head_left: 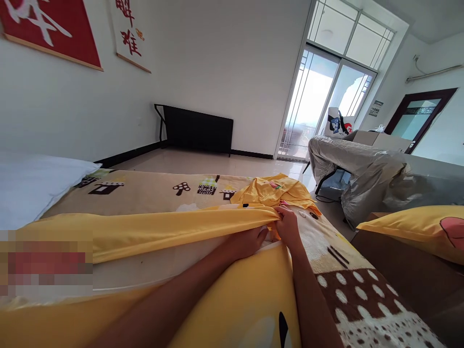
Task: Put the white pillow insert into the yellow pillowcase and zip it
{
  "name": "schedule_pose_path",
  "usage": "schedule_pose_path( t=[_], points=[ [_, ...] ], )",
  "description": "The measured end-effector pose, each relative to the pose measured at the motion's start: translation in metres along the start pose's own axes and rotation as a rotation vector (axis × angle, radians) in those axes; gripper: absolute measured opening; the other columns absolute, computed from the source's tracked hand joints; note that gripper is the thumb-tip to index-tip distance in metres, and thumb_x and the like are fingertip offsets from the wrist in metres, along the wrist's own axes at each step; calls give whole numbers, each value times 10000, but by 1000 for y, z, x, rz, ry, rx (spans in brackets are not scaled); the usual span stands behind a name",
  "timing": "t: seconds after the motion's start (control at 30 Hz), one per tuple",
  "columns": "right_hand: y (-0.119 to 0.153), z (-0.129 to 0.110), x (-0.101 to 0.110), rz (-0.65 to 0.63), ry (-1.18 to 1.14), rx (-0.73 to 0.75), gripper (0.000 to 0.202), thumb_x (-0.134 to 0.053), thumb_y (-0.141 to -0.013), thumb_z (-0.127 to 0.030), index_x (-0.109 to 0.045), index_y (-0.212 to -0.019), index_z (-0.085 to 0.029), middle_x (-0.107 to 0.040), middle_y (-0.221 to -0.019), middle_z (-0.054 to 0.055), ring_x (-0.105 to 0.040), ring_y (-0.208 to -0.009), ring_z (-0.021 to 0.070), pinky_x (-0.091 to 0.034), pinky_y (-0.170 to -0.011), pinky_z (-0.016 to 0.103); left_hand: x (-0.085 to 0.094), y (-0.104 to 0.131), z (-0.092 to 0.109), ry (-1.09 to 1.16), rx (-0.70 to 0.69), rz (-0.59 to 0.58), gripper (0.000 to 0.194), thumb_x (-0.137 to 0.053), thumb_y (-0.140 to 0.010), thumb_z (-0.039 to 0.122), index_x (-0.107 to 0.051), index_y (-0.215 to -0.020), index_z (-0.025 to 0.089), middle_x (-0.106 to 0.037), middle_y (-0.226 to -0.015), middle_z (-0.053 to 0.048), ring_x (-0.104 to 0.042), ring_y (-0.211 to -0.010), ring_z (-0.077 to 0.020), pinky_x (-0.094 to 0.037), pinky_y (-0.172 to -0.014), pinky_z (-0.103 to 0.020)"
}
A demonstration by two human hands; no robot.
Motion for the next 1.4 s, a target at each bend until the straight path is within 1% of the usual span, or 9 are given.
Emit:
schedule_pose_path(
  t=[0.13,0.23,0.37,0.63,0.8,0.97,1.13,1.3,1.4],
  points=[
    [0,-2,-1,1,-110,20,356,-424,-537,-135,-699,-757,-188,-651,-850,43,-566,-812,187,-443,-736,279,1,-1,2,-36,-4,-21,420,-304,-922,351,-519,-1243,187,-490,-1381,-84,-440,-1271,-242,-297,-1102,-414],
    [1,-9,-2,-75,-211,54,341,-437,-578,-138,-708,-779,-189,-663,-876,42,-584,-845,190,-455,-750,280,0,-2,2,-45,6,-17,424,-304,-919,346,-504,-1251,174,-487,-1376,-100,-441,-1262,-249,-300,-1098,-427],
    [2,-13,-2,-154,-287,31,357,-439,-604,-144,-713,-826,-199,-690,-806,13,-608,-790,187,-471,-706,275,-1,-1,1,-44,2,2,407,-300,-920,357,-537,-1197,177,-517,-1340,-98,-464,-1235,-249,-323,-1085,-412],
    [3,-4,-3,-61,-138,-2,424,-400,-538,-154,-704,-831,-189,-689,-748,4,-592,-718,185,-458,-680,273,-2,-2,2,-42,-3,-13,398,-313,-913,330,-546,-1200,183,-507,-1362,-88,-446,-1259,-256,-297,-1101,-433],
    [3,-6,-2,-25,-141,15,426,-397,-526,-165,-710,-813,-187,-684,-716,13,-592,-707,194,-454,-666,277,-3,-1,2,-29,-29,-3,389,-317,-912,332,-546,-1197,201,-553,-1318,-59,-454,-1257,-224,-295,-1108,-381],
    [2,-1,-2,-47,-92,10,401,-428,-539,-162,-711,-822,-192,-698,-760,16,-594,-698,195,-454,-673,286,-1,0,-3,54,33,-23,396,-368,-879,356,-554,-1192,202,-597,-1263,-52,-464,-1246,-239,-306,-1098,-381],
    [-1,9,-4,-47,-59,4,374,-466,-566,-176,-715,-846,-176,-695,-741,19,-596,-690,194,-458,-655,279,6,0,-7,187,71,-3,441,-388,-836,297,-532,-1242,205,-606,-1254,-37,-476,-1231,-239,-307,-1096,-374],
    [-1,11,-4,-57,-74,-11,352,-506,-575,-193,-715,-858,-174,-703,-752,8,-603,-691,185,-467,-652,260,7,6,-12,242,125,-18,461,-390,-868,402,-519,-1273,224,-559,-1314,-38,-455,-1241,-248,-254,-1118,-394],
    [-1,10,-4,-68,-67,-17,376,-491,-571,-182,-717,-872,-171,-711,-775,10,-616,-715,186,-476,-672,257,7,11,-14,271,82,-83,412,-425,-866,464,-600,-1168,243,-596,-1256,-22,-490,-1187,-241,-309,-1073,-357]
  ],
)
Point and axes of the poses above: each hand's wrist, its own y-axis away from the middle knuckle, its own x-axis out of the back of the hand, z = x × y, the point moved 3 cm from there along -y, towards the middle knuckle
